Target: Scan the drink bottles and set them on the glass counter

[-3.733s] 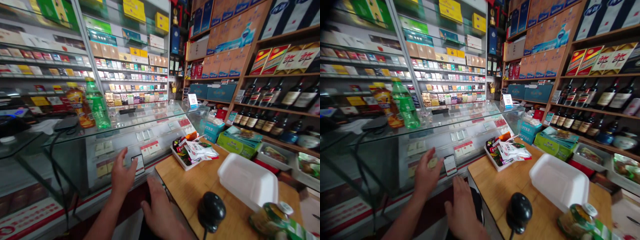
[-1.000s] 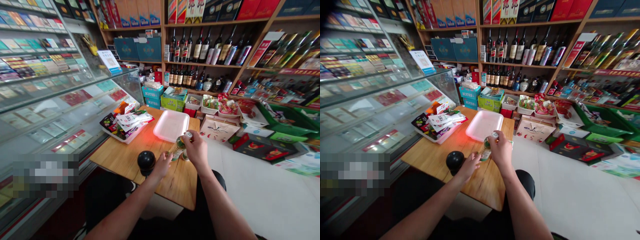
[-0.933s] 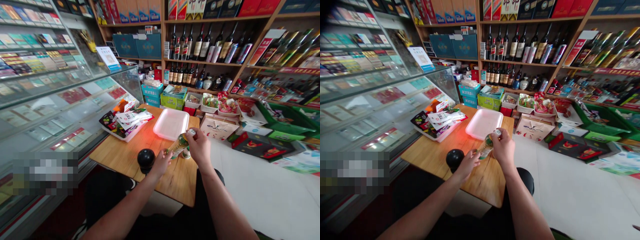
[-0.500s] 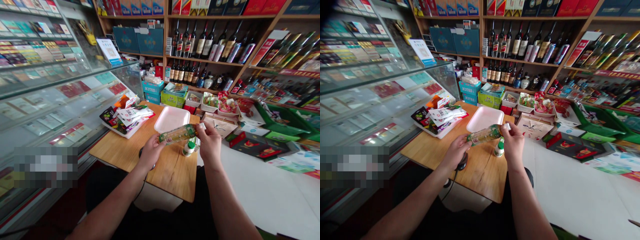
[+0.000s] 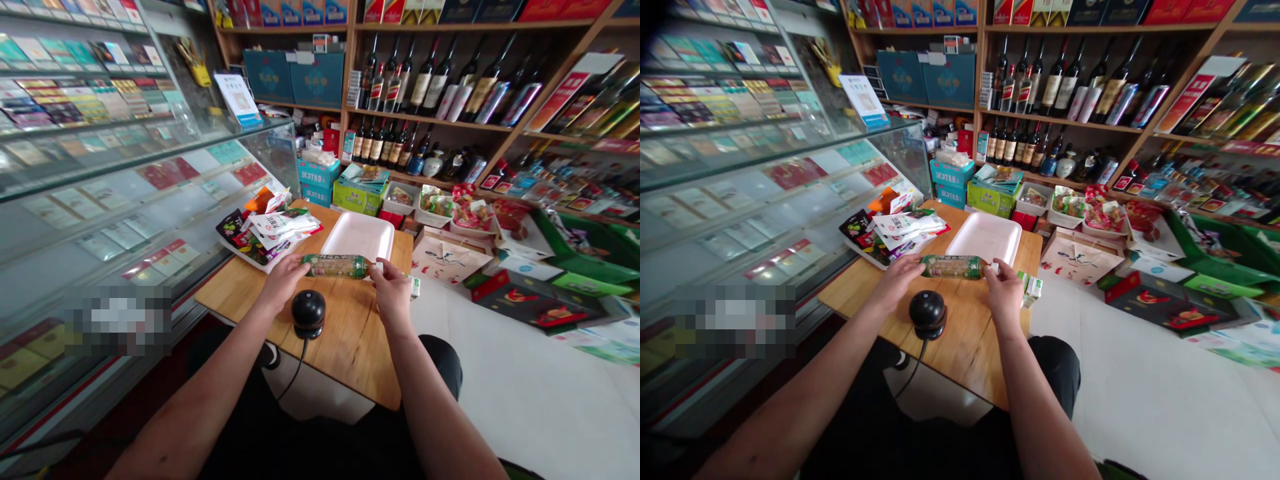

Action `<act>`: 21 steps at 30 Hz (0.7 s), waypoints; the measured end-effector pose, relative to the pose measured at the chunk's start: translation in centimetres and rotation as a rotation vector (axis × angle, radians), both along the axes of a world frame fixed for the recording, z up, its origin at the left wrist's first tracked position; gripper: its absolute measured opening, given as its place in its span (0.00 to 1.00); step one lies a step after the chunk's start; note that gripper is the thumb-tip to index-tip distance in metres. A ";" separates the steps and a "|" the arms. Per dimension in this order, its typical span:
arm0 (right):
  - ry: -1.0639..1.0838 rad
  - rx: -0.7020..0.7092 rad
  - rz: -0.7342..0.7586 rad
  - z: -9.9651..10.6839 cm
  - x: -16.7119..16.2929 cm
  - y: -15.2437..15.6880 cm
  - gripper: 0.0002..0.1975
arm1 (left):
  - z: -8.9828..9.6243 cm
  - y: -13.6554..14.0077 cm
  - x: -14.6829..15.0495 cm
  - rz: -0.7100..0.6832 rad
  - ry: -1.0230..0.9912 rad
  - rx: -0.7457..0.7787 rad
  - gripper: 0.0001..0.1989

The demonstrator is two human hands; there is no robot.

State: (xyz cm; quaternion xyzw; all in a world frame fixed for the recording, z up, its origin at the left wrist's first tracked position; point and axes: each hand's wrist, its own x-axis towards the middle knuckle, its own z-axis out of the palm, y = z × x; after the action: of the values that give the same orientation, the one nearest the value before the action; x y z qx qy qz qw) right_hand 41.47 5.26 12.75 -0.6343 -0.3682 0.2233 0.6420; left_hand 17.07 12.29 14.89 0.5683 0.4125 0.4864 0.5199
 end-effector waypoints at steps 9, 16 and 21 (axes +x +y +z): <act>-0.024 -0.075 0.018 -3.4 -1.2 1.8 0.32 | -2.6 1.2 -1.6 0.004 0.086 -0.056 0.21; -0.081 -0.121 0.015 -4.8 -1.4 2.5 0.30 | -4.8 1.7 -2.1 -0.004 0.066 -0.139 0.23; -0.099 -0.174 0.010 -5.0 -1.4 2.6 0.30 | -5.6 1.6 -2.0 -0.035 -0.004 -0.200 0.24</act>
State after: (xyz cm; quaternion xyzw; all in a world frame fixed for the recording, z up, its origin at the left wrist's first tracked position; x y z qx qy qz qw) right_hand 40.04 7.83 7.76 -0.6962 -0.3818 0.2260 0.5643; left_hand 15.12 13.91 9.32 0.5196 0.4481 0.4347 0.5833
